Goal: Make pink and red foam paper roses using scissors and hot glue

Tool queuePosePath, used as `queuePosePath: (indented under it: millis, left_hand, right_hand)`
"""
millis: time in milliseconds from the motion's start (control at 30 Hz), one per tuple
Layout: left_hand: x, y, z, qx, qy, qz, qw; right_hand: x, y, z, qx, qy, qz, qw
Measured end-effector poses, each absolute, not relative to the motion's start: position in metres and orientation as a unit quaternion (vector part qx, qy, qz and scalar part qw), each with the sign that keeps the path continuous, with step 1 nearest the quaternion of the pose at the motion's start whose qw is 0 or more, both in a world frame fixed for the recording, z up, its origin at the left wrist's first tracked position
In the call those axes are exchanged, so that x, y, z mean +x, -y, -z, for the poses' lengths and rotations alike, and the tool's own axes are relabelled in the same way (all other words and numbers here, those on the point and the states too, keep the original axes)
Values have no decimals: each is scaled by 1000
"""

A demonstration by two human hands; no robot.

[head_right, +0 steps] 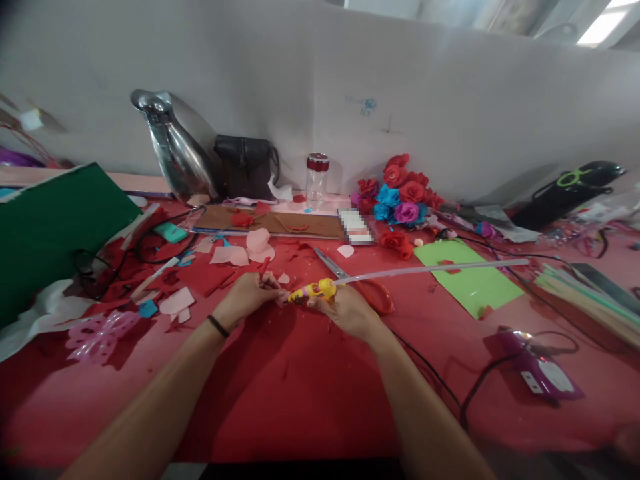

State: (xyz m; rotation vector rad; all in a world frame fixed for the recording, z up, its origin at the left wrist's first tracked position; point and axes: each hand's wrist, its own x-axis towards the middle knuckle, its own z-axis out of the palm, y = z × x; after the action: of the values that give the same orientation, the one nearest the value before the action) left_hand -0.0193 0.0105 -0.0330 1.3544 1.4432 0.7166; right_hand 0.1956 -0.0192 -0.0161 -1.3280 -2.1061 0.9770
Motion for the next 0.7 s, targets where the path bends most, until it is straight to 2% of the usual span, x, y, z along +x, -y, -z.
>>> queuePosePath:
  millis: [200, 533, 700]
  left_hand:
    - [-24, -11, 31, 593, -567, -277, 501]
    - [-25, -14, 36, 596, -581, -279, 479]
    - [-25, -15, 37, 596, -581, -282, 477]
  right_hand:
    - [196, 20, 15, -520, 763, -313, 222]
    - [198, 16, 16, -503, 759, -332, 246]
    - [202, 19, 16, -522, 784, -270, 203]
